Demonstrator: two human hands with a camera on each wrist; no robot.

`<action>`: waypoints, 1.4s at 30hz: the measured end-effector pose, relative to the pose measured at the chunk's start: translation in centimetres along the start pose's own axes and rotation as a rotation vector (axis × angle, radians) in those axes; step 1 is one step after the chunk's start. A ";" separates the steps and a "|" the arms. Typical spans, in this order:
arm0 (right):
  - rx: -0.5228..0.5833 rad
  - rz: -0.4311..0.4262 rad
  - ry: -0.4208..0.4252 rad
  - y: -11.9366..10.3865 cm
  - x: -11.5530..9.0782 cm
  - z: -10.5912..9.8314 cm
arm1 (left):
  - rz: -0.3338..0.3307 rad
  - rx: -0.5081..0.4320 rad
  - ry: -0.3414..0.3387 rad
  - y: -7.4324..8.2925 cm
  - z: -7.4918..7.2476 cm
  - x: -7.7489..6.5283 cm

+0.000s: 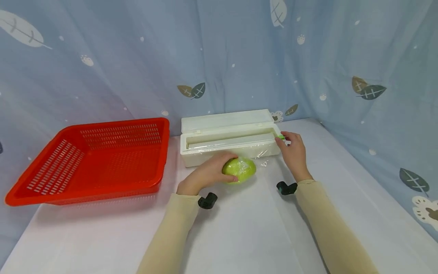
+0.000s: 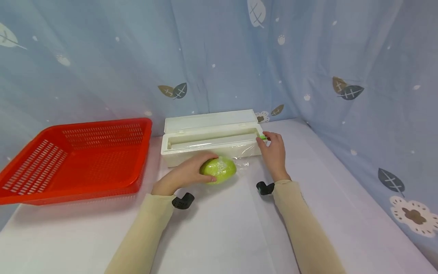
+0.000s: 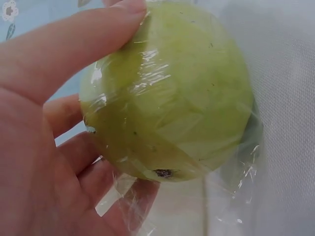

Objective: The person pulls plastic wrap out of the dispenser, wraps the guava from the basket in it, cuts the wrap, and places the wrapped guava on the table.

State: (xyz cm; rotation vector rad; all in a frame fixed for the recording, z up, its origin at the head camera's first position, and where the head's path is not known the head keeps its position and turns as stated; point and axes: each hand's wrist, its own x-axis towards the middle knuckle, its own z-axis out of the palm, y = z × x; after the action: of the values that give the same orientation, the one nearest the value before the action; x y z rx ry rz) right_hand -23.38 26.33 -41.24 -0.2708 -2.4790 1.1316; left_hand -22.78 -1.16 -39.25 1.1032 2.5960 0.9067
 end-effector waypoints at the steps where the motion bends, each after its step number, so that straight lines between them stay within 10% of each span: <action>1: 0.004 0.024 0.004 0.1 0.0 0.3 | -0.005 0.002 -0.001 0.0 0.0 -0.1; 17: 0.130 0.049 0.093 0.3 0.0 1.0 | 0.018 -0.015 0.009 0.8 -0.8 0.0; 42: 0.124 -0.047 -0.003 1.6 0.8 1.6 | 0.012 -0.102 0.029 -1.1 0.3 0.3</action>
State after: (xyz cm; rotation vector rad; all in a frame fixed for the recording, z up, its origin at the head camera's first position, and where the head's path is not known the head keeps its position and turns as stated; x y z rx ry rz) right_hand -24.83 26.56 -43.19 -0.1736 -2.3929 1.2611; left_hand -23.51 -1.45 -40.08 1.0878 2.5371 1.0531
